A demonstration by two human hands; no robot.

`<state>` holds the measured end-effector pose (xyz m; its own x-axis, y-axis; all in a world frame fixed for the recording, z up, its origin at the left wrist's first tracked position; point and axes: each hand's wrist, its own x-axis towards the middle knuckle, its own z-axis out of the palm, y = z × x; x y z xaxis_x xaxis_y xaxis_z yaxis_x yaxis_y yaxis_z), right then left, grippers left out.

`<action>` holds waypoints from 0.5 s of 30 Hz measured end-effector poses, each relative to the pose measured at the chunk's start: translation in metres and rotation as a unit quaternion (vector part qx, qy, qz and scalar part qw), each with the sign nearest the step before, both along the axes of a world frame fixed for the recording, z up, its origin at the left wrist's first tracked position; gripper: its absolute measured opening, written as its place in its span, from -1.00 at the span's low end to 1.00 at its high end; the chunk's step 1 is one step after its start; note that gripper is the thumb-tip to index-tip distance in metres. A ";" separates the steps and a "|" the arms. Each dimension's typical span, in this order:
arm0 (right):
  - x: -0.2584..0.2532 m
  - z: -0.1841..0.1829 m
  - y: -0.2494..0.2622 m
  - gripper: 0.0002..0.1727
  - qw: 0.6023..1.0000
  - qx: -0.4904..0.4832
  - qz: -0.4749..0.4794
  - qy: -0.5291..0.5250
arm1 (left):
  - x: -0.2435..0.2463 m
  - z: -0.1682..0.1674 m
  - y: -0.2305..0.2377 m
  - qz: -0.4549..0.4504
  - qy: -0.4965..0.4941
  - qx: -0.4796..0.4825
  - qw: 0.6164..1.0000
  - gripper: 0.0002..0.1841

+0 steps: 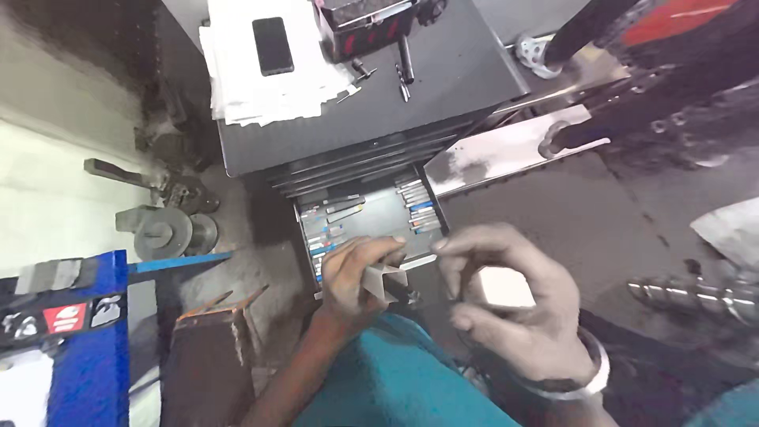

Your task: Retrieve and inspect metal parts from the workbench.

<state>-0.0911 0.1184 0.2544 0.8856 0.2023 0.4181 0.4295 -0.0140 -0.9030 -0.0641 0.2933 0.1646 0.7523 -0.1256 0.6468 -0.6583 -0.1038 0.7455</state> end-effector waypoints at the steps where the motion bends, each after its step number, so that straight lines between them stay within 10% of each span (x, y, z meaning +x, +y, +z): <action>1: -0.002 0.000 0.003 -0.58 1.000 -0.021 -0.002 -0.019 | 0.000 0.002 -0.001 -0.009 -0.004 -0.004 1.000 -0.82; 15: -0.028 0.032 0.010 -0.77 0.996 0.008 -0.033 -0.078 | -0.012 0.052 -0.013 -0.072 -0.049 -0.008 0.996 -0.73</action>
<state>-0.1195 0.1283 0.2866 0.8202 0.1377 0.5553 0.5640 -0.0325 -0.8251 -0.0758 0.2800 0.2163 0.6607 -0.2171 0.7186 -0.7348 0.0085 0.6782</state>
